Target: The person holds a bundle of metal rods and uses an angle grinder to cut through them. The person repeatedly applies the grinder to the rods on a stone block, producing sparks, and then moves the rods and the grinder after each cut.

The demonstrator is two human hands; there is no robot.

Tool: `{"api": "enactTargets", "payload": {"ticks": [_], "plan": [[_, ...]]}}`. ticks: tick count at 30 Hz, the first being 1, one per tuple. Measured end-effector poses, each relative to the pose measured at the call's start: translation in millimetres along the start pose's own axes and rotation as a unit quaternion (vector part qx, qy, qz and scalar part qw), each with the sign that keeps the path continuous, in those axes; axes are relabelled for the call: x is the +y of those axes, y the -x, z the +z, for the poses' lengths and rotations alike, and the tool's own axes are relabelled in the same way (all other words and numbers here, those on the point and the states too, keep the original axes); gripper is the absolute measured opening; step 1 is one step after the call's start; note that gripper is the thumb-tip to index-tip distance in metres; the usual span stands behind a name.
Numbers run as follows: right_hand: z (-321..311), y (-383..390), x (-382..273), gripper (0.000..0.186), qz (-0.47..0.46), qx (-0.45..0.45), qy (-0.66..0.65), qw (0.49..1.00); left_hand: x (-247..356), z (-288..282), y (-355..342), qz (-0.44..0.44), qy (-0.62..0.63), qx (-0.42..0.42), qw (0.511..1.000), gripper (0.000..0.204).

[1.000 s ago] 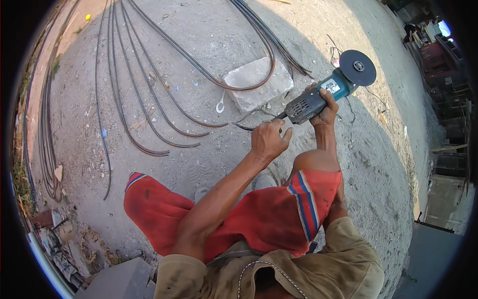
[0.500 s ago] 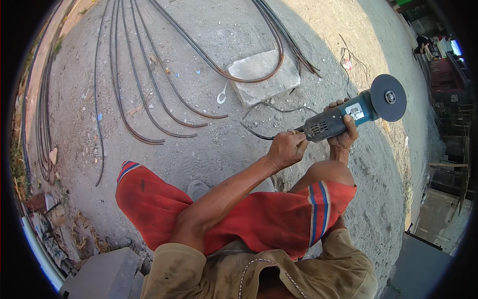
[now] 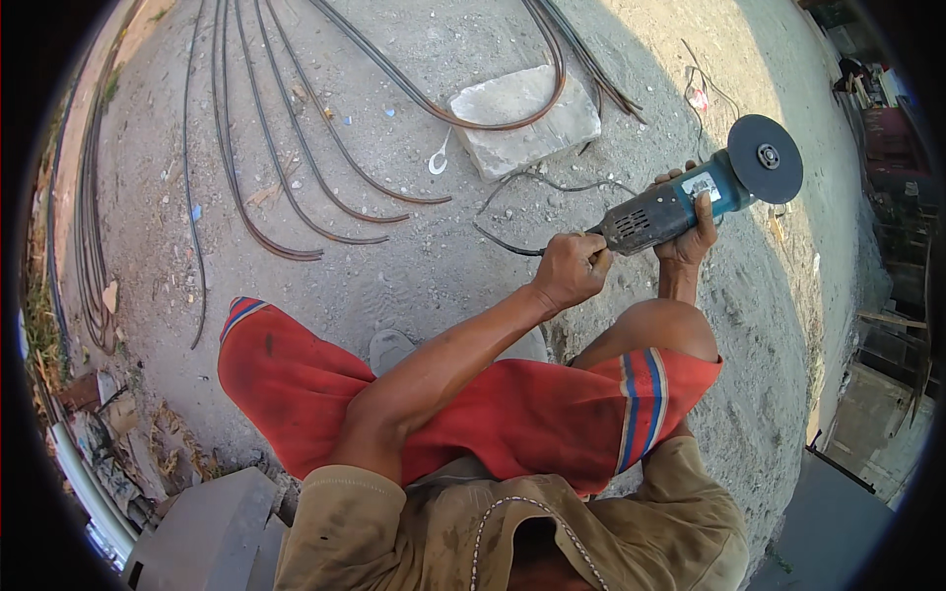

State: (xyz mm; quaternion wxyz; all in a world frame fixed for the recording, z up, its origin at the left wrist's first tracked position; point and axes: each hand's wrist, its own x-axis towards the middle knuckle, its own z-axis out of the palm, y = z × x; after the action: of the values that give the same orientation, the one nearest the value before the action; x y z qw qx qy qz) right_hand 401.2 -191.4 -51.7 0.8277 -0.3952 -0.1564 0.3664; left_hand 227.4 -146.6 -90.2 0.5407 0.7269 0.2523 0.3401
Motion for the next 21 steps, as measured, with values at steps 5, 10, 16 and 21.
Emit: {"api": "enactTargets", "payload": {"ticks": [5, 10, 16, 21], "plan": [[-14, -10, 20, 0.039, 0.123, 0.097, 0.053, 0.986, -22, 2, 15, 0.085, -0.058, -0.004, 0.995, 0.015], [-35, -13, 40, 0.036, 0.151, 0.135, 0.054, 0.978, -35, 10, 27, 0.085, -0.136, 0.004, 0.987, 0.014], [-37, -18, 52, 0.027, 0.169, 0.156, 0.098, 0.968, -46, 1, 29, 0.001, -0.203, -0.115, 0.972, 0.020], [-53, -60, 58, 0.020, 0.250, 0.097, 0.424, 0.865, -24, -104, -17, -0.054, -0.330, -0.535, 0.776, 0.032]]}}
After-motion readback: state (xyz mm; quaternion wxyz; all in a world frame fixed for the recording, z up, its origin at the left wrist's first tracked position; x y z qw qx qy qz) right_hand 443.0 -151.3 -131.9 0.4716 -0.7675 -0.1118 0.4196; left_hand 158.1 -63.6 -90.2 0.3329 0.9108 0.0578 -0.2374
